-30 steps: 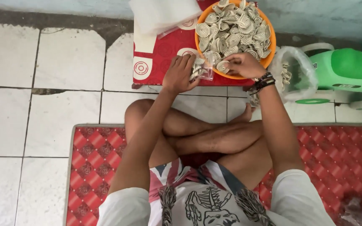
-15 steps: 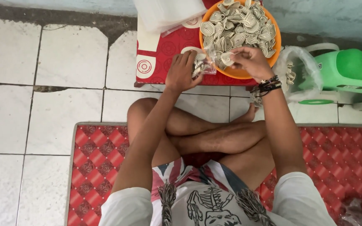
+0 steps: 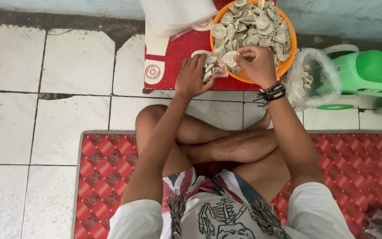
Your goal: Packing small spiral-shaped snacks from a bowl into individual plastic bags while sitting on the floor.
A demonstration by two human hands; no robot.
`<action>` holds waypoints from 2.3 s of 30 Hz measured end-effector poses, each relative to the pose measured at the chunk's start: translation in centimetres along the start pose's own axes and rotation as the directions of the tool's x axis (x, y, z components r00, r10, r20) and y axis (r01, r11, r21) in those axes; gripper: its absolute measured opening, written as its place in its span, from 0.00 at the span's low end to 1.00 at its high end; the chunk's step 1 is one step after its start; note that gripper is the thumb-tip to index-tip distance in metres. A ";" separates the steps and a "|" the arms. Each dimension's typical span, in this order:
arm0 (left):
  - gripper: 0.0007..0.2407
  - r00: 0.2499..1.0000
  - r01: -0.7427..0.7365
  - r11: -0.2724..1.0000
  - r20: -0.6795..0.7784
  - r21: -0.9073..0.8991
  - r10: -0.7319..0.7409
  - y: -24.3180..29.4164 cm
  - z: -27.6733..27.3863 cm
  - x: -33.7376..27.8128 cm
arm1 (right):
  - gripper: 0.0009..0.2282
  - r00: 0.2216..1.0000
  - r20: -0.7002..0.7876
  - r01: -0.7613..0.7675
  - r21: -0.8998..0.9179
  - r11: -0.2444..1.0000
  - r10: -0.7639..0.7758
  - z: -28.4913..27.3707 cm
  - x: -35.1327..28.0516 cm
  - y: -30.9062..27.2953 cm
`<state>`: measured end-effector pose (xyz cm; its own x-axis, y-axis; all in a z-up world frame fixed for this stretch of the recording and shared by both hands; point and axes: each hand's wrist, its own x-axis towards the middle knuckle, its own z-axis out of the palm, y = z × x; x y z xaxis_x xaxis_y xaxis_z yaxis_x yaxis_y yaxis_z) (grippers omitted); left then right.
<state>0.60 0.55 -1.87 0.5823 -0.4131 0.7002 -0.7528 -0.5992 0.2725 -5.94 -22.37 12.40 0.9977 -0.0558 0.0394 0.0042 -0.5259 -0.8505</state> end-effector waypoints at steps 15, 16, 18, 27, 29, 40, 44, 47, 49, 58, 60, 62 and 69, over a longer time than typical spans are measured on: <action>0.33 0.985 0.087 0.984 0.158 -0.154 -0.062 0.6 -1.8 0.6 | 0.12 0.999 -0.036 0.030 -0.125 0.992 -0.035 2.4 0.3 0.3; 0.33 0.986 0.087 0.984 0.156 -0.153 -0.063 0.6 -1.9 0.6 | 0.12 0.999 -0.035 0.033 -0.125 0.992 -0.037 2.5 0.3 0.2; 0.33 0.978 0.116 0.981 0.190 -0.156 -0.086 0.7 -2.0 0.7 | 0.10 0.996 -0.056 0.053 -0.155 0.986 -0.063 2.7 0.3 0.2; 0.34 0.969 0.145 0.966 0.228 -0.215 -0.095 0.3 -2.2 0.7 | 0.08 0.994 0.027 0.112 -0.225 0.968 -0.109 3.0 0.1 0.2; 0.33 0.971 0.143 0.965 0.218 -0.220 -0.095 0.4 -2.4 1.0 | 0.09 0.992 0.033 0.125 -0.219 0.968 -0.120 3.4 0.0 0.5; 0.31 0.979 0.128 0.961 0.185 -0.247 -0.083 0.3 -2.4 0.8 | 0.10 0.986 0.115 0.149 -0.293 0.945 -0.120 3.9 1.0 -0.8; 0.32 0.983 0.150 0.948 0.149 -0.280 -0.112 0.1 -1.9 0.5 | 0.11 0.981 0.122 0.178 -0.250 0.952 -0.152 4.1 0.9 -1.5; 0.33 0.984 0.153 0.948 0.135 -0.280 -0.119 0.3 -2.2 0.7 | 0.10 0.978 0.151 0.172 -0.218 0.961 -0.141 4.0 0.7 -1.7; 0.32 0.984 0.152 0.947 0.133 -0.283 -0.118 0.4 -2.4 0.6 | 0.10 0.974 0.174 0.176 -0.198 0.964 -0.142 4.3 0.8 -1.0; 0.30 0.996 0.068 0.968 0.073 -0.240 -0.051 0.4 -2.5 0.7 | 0.20 0.992 0.122 0.050 -0.196 0.979 -0.026 4.8 1.4 -0.3; 0.31 0.996 0.061 0.974 0.080 -0.218 -0.044 0.4 -2.5 0.7 | 0.18 0.978 0.160 0.166 -0.187 0.968 -0.137 4.9 1.2 -1.0; 0.32 0.996 0.050 0.974 0.079 -0.221 -0.034 0.0 -2.0 0.4 | 0.18 0.972 0.210 0.142 -0.185 0.972 -0.102 4.4 1.0 -1.5; 0.34 0.998 0.007 0.964 0.056 -0.268 0.008 0.6 -3.4 0.6 | 0.12 0.941 0.337 0.123 -0.226 0.966 -0.041 2.9 0.3 -2.5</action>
<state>-0.50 2.30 0.98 0.5921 -0.4556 0.6647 -0.8035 -0.3966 0.4439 -5.44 -18.66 13.00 0.9613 0.2546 -0.1050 0.1110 -0.7072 -0.6983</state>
